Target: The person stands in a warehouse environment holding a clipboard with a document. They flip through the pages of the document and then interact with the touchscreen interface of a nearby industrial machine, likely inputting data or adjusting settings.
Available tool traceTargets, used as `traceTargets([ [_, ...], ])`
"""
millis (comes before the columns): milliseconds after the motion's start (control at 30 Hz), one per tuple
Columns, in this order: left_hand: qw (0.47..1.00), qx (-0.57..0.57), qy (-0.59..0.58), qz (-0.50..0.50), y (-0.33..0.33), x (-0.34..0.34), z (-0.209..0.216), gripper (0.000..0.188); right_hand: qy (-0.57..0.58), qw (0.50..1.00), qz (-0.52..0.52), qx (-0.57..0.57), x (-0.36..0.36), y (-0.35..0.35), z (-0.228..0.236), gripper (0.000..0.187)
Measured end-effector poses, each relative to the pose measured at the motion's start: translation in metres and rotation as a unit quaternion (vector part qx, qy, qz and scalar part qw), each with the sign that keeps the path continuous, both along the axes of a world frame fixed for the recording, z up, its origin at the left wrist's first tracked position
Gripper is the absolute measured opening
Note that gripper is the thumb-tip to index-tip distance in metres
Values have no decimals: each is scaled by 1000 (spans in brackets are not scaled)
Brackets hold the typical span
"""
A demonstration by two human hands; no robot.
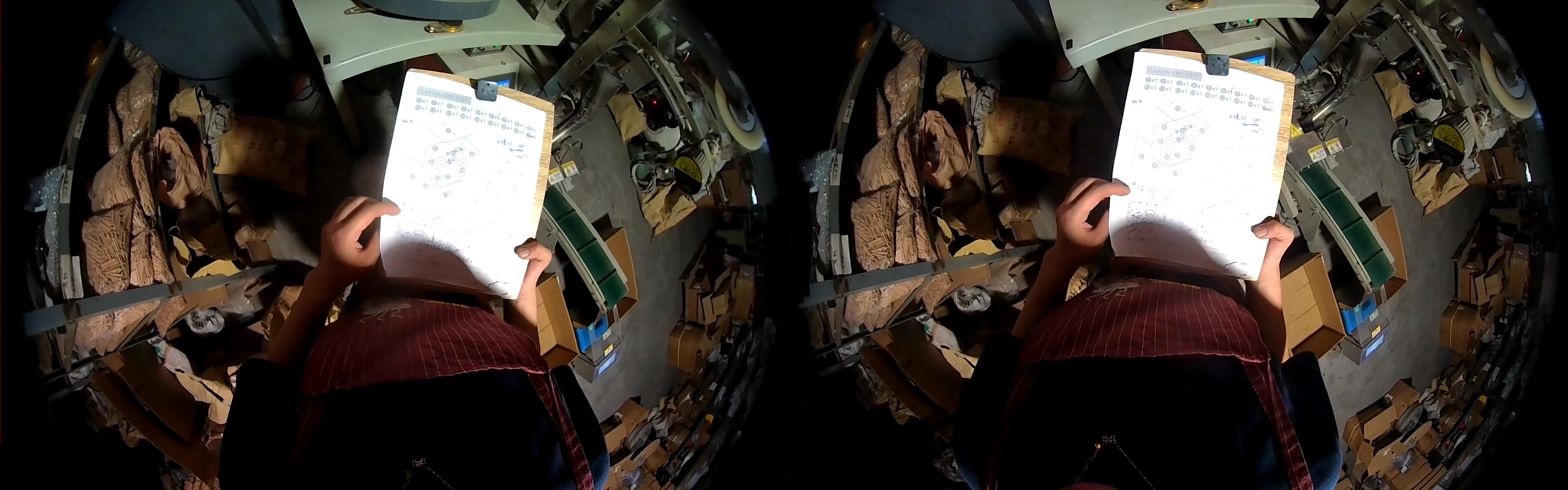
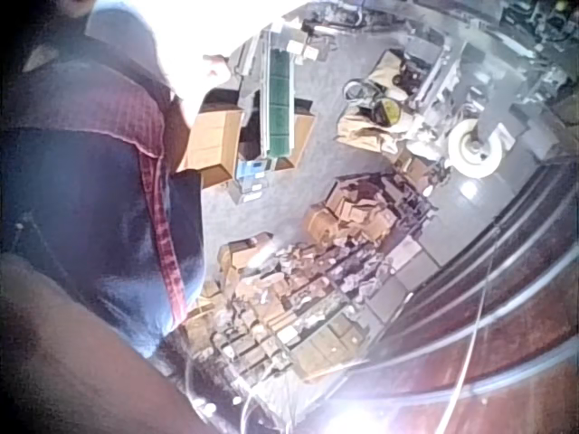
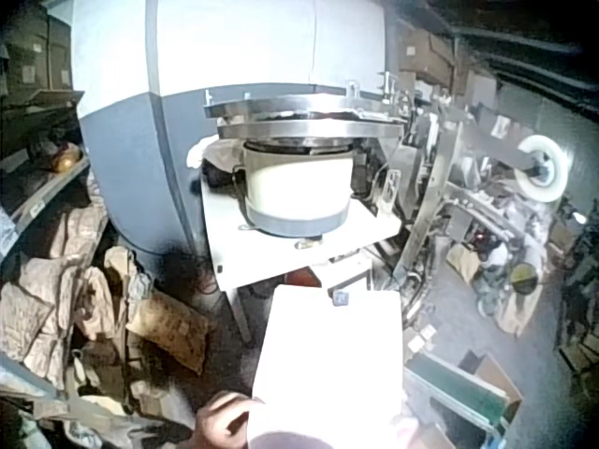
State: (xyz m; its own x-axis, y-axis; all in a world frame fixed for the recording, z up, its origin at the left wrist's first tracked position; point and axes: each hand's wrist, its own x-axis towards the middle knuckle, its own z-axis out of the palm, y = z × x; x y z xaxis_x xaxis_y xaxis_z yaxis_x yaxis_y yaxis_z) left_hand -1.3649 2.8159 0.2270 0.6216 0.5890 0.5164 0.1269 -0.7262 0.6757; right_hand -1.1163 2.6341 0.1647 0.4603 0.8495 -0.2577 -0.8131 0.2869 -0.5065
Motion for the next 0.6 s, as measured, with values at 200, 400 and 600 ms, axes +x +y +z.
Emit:
traceTargets([
  [200, 1000, -4, 10, -7, 0, 0, 0, 29, 8, 1000, 3, 15, 4, -2, -10, 82],
  [400, 1000, -1, 15, -5, -1, 0, -3, 29, 9, 1000, 8, -1, 3, -2, -8, 81],
  [600, 1000, -24, 4, 1, -3, 1, -5, 36, 8, 1000, 13, 6, 11, -7, -23, 82],
])
